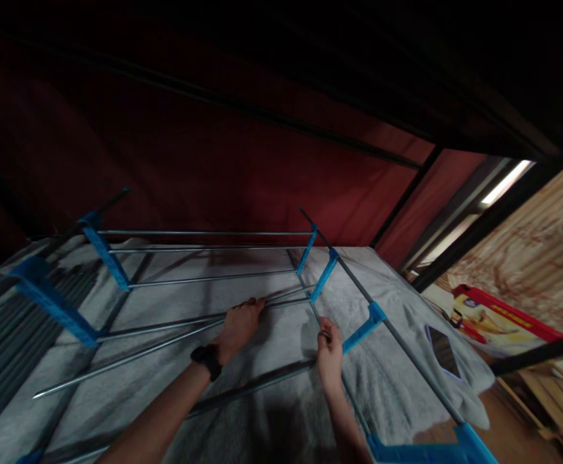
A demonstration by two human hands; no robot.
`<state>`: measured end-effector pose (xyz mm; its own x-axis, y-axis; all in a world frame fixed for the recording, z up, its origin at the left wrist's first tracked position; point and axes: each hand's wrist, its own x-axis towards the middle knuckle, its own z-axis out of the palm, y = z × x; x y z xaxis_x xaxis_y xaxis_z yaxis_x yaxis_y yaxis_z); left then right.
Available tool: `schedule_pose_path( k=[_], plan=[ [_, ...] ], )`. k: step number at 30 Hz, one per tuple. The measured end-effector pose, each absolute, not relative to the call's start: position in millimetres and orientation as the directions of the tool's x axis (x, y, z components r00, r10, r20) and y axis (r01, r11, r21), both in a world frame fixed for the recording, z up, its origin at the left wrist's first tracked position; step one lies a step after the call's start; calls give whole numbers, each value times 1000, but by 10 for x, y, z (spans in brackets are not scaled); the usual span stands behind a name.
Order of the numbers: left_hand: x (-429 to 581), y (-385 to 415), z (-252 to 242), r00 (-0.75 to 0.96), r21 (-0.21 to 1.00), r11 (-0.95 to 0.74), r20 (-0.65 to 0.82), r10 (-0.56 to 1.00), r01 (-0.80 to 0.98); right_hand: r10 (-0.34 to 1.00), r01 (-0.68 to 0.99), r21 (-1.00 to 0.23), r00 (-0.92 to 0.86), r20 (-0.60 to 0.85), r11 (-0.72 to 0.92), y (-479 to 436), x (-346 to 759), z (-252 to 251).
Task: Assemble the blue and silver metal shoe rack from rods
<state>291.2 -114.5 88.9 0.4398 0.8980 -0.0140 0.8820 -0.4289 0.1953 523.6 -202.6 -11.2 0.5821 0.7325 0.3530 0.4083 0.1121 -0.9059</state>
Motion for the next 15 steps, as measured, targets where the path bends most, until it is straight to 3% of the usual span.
schedule_pose_path(
  k=[6, 15],
  plan=[
    [3048, -1018, 817, 459, 212, -439, -55, 887, 873, 654, 284, -953, 702, 282, 106, -1345, 5493, -98],
    [3041, -955, 667, 475, 296, -449, -20, 880, 843, 768, 333, -941, 586, 261, 66, -869, 5748, 24]
  ],
)
